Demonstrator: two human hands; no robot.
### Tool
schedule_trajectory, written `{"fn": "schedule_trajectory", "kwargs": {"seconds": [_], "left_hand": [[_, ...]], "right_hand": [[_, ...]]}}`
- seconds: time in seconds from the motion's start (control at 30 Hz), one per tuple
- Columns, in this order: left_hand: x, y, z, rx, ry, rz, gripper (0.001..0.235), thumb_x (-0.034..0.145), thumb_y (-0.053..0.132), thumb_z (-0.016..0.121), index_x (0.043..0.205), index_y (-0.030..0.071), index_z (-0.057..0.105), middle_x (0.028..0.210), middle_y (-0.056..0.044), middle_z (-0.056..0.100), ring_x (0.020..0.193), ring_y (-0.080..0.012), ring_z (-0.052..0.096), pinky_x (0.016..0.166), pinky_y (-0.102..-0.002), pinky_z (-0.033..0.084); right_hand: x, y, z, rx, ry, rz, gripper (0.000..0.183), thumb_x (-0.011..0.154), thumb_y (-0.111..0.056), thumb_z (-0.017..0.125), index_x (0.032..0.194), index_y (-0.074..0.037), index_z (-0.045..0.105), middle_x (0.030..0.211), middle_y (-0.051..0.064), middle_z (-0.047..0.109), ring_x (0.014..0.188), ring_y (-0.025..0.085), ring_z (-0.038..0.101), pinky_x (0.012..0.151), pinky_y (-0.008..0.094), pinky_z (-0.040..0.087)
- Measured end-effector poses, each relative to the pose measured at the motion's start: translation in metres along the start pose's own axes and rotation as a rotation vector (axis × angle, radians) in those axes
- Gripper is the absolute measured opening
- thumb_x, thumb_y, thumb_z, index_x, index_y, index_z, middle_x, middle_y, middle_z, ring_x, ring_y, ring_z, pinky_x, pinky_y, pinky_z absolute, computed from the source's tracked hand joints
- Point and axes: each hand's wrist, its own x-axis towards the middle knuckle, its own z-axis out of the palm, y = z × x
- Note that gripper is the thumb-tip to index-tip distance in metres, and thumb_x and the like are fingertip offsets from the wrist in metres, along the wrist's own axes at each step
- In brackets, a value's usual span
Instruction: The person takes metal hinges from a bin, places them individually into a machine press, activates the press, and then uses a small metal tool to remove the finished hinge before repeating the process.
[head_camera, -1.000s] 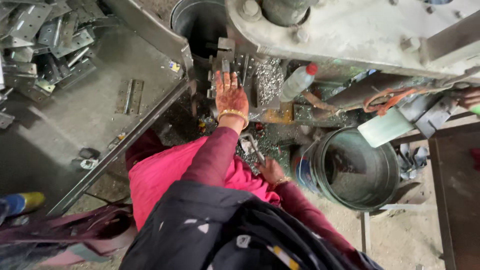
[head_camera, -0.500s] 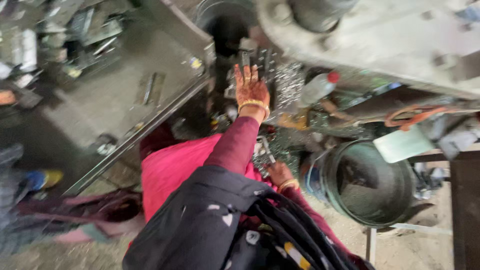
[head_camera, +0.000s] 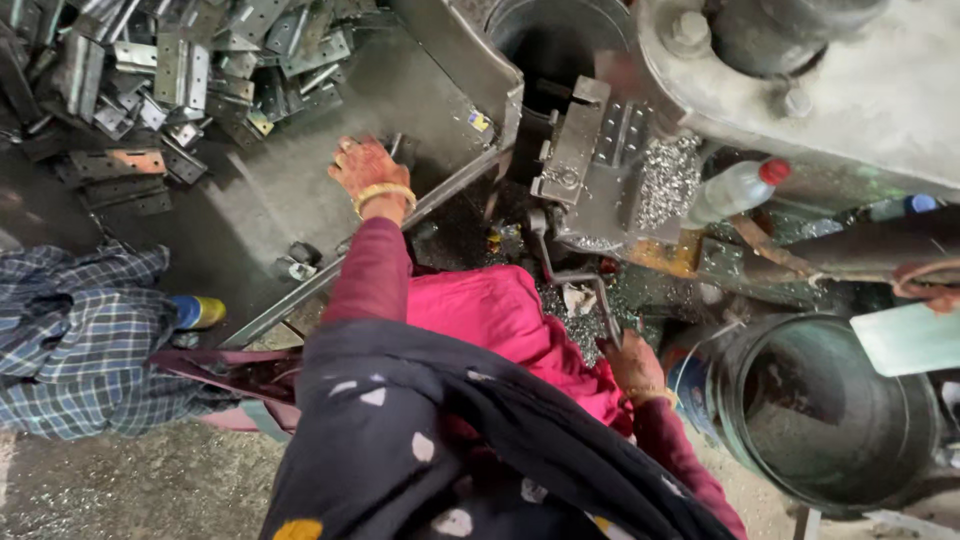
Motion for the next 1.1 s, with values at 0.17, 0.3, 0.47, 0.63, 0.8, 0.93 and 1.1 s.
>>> {"fn": "schedule_trajectory", "kwargs": {"seconds": [0.17,0.3,0.47,0.63,0.8,0.93,1.1], "left_hand": [[-0.021,0.008,-0.006,-0.316,0.036,0.038,0.037,0.086,0.021,0.076,0.122,0.016,0.068,0.139,-0.021,0.052,0.131,-0.0421,0.050,0.104,-0.050,0.049],[-0.015,0.008,-0.035,-0.405,-0.037,-0.119,0.071,0.069,0.019,0.083,0.135,0.021,0.056,0.149,-0.019,0.043,0.128,-0.0431,0.046,0.100,-0.048,0.047],[-0.009,-0.001,-0.036,-0.226,-0.173,-0.263,0.070,0.068,0.019,0.077,0.134,0.019,0.053,0.138,-0.019,0.048,0.120,-0.0400,0.052,0.097,-0.047,0.049],[-0.018,-0.031,-0.067,-0.700,0.004,-0.013,0.048,0.070,0.009,0.067,0.118,0.013,0.063,0.116,-0.016,0.063,0.105,-0.0349,0.064,0.091,-0.045,0.054],[-0.094,0.077,-0.109,-1.129,-0.290,0.347,0.035,0.072,0.000,0.057,0.103,0.007,0.073,0.095,-0.013,0.077,0.090,-0.0299,0.076,0.085,-0.043,0.059],[-0.179,0.180,-0.098,-0.684,-0.135,0.491,0.057,0.076,0.007,0.076,0.132,0.004,0.062,0.110,-0.023,0.068,0.110,-0.0429,0.062,0.097,-0.049,0.050],[-0.224,0.196,-0.071,-0.264,-0.086,0.723,0.057,0.084,0.025,0.069,0.136,0.005,0.058,0.150,-0.017,0.052,0.138,-0.0392,0.040,0.103,-0.049,0.045]], "right_hand": [[-0.009,-0.001,-0.002,0.220,-0.003,-0.073,0.040,0.082,-0.037,0.073,0.103,-0.004,0.072,0.091,0.023,0.074,0.087,0.042,0.074,0.072,0.052,0.056],[0.001,-0.009,-0.005,0.202,0.117,-0.143,0.036,0.089,-0.036,0.071,0.098,-0.001,0.071,0.087,0.024,0.072,0.081,0.045,0.071,0.067,0.053,0.053],[-0.010,0.004,0.000,0.292,0.021,-0.068,0.034,0.088,-0.034,0.068,0.095,-0.001,0.070,0.077,0.024,0.070,0.074,0.042,0.071,0.063,0.053,0.053],[-0.004,-0.016,0.012,0.277,-0.064,0.086,0.040,0.091,-0.038,0.068,0.093,0.001,0.073,0.077,0.023,0.072,0.075,0.039,0.074,0.068,0.049,0.053],[-0.014,-0.006,-0.004,0.096,0.097,-0.179,0.043,0.094,-0.046,0.068,0.092,-0.003,0.073,0.085,0.025,0.068,0.083,0.045,0.068,0.071,0.052,0.051],[-0.034,-0.019,-0.007,0.183,0.110,-0.029,0.048,0.088,-0.048,0.071,0.090,-0.001,0.065,0.085,0.026,0.070,0.086,0.045,0.069,0.074,0.052,0.052],[-0.034,-0.040,-0.058,0.119,0.138,-0.107,0.043,0.087,-0.044,0.066,0.105,-0.005,0.064,0.091,0.025,0.071,0.088,0.046,0.068,0.073,0.056,0.051]]}}
